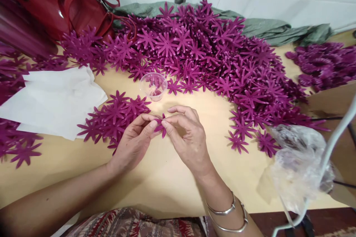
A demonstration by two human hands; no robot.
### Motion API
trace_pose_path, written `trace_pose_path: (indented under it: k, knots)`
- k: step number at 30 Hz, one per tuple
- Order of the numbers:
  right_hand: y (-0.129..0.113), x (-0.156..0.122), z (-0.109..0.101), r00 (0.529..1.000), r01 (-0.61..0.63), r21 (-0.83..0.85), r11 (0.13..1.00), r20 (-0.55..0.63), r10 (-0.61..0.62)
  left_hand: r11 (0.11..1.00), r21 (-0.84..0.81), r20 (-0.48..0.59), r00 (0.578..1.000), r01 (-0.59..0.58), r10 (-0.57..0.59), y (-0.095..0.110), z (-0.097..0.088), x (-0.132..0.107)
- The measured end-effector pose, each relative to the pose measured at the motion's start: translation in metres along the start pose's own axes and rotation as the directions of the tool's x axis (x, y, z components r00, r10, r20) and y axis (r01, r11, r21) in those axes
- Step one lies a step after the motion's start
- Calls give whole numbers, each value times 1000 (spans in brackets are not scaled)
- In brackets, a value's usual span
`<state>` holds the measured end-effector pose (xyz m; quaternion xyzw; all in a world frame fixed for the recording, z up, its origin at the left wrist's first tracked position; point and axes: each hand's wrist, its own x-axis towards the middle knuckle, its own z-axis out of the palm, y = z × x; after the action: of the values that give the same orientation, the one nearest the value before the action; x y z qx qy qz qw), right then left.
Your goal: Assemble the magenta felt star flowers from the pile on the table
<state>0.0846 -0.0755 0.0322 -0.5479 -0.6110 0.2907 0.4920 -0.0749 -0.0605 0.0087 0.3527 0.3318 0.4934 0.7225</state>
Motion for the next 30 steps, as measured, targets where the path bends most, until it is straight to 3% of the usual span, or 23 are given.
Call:
trace_pose_path:
  k: [7, 9, 14, 17, 22, 26, 30]
  knots:
    - [0, 5, -5, 985, -169, 181, 969, -15, 174, 1000, 3, 0, 1000, -16, 16, 2, 1, 1]
    - [-2, 5, -6, 987, -151, 185, 971, -23, 157, 1000, -7, -14, 1000, -13, 13, 2, 1, 0]
    - [-4, 2, -1, 1000, 1, 12, 1000, 14, -1, 1000, 11, -6, 1000, 1, -1, 0, 0, -1]
    - [-2, 0, 2, 995, -92, 127, 988, 45, 87, 1000, 16, 11, 1000, 1, -1, -1, -1, 0]
    - [7, 4, 1, 941, -308, 535, 786, 53, 333, 1000, 16, 10, 1000, 2, -2, 1, 0, 0]
    - [16, 9, -6, 876, -305, 731, 610, -36, 482, 1000, -25, -67, 998, 5, -7, 4, 3, 0]
    - [21, 13, -10, 854, -294, 764, 574, -59, 517, 997, -66, -119, 992, 30, -38, 4, 5, 1]
